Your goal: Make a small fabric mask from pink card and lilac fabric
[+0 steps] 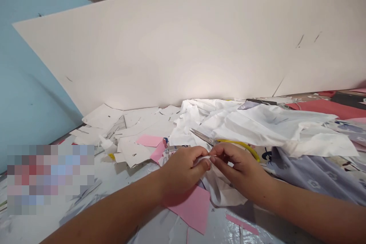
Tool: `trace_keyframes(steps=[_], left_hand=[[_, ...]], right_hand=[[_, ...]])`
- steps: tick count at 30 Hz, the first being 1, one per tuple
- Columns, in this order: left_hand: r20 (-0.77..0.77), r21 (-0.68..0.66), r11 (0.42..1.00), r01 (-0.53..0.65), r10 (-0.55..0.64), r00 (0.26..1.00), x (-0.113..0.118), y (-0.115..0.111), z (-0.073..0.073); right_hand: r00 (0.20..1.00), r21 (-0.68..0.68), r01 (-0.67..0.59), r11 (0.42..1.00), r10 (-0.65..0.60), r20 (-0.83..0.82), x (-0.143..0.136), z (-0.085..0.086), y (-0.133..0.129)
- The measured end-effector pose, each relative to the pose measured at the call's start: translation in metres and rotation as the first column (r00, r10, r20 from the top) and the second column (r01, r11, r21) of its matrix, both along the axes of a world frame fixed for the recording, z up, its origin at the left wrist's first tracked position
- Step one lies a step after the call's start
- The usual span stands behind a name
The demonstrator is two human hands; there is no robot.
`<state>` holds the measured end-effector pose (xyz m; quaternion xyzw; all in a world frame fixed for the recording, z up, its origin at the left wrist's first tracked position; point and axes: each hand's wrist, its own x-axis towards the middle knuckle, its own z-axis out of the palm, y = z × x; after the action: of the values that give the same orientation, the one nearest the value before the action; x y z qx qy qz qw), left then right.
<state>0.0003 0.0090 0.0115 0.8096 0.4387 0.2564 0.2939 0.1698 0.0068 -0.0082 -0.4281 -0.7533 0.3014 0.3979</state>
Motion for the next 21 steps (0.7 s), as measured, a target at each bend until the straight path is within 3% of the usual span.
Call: trace_keyframes(steps=[5, 11, 16, 21], left_hand=[[-0.045, 0.174, 0.985, 0.007, 0.001, 0.999, 0.0012, 0.0000, -0.0013], [-0.130, 0.382, 0.922, 0.059, -0.010, 0.991, -0.0005, 0.0017, -0.0052], [-0.122, 0.346, 0.935, 0.070, -0.029, 0.992, 0.0003, -0.0013, -0.0028], [-0.026, 0.214, 0.976, 0.042, -0.037, 0.999, 0.0032, -0.0051, -0.0009]], right_hand=[[0.994, -0.089, 0.024, 0.996, -0.033, -0.104, -0.0003, -0.0028, 0.0003], [0.999, 0.121, -0.044, 0.992, 0.046, -0.013, 0.0021, 0.0016, 0.0020], [0.996, 0.303, -0.089, 0.949, 0.078, 0.048, 0.0066, -0.0015, 0.0026], [0.995, 0.225, -0.096, 0.970, 0.095, 0.013, 0.0051, -0.0011, 0.0011]])
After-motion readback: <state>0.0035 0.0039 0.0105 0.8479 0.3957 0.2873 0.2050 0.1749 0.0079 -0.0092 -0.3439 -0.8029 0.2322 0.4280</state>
